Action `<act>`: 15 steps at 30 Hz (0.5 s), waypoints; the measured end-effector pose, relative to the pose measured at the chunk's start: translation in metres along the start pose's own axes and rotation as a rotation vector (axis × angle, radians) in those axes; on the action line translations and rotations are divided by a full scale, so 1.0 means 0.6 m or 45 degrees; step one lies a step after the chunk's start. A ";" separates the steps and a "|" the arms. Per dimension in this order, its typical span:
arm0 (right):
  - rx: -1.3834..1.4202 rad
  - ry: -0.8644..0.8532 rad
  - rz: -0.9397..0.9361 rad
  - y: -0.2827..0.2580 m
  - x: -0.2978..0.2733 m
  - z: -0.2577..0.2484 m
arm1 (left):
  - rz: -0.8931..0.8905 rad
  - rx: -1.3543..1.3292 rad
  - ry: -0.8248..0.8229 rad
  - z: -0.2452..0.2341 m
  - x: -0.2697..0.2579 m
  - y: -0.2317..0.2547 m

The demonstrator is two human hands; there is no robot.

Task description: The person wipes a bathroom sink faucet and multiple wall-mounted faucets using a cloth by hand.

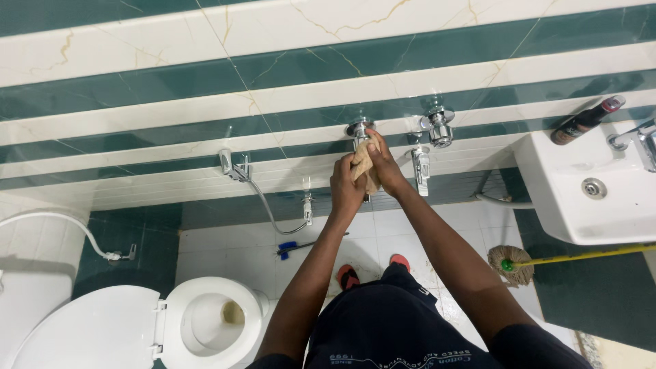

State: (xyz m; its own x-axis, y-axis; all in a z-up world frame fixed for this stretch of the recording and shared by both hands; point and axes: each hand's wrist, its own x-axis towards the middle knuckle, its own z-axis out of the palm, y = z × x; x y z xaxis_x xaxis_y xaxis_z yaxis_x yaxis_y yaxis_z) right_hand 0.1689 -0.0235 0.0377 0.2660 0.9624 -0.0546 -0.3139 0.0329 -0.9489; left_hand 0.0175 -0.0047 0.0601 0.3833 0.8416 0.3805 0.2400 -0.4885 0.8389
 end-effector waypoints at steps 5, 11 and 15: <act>-0.429 0.064 0.036 0.011 -0.025 -0.038 | 0.078 -0.038 -0.114 -0.012 -0.016 0.001; -1.008 0.288 -0.189 -0.109 -0.031 0.017 | -0.046 -0.096 -0.070 -0.015 0.008 0.015; -1.814 0.059 -0.706 -0.150 0.009 0.028 | -0.195 -0.212 0.010 0.007 0.022 0.008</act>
State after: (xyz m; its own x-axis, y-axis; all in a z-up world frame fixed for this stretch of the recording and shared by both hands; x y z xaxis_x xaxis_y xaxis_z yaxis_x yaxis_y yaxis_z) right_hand 0.1832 -0.0169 0.1279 0.0864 0.9066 0.4130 0.9339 0.0706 -0.3505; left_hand 0.0273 0.0030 0.0676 0.3465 0.9051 0.2466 0.1436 -0.3109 0.9395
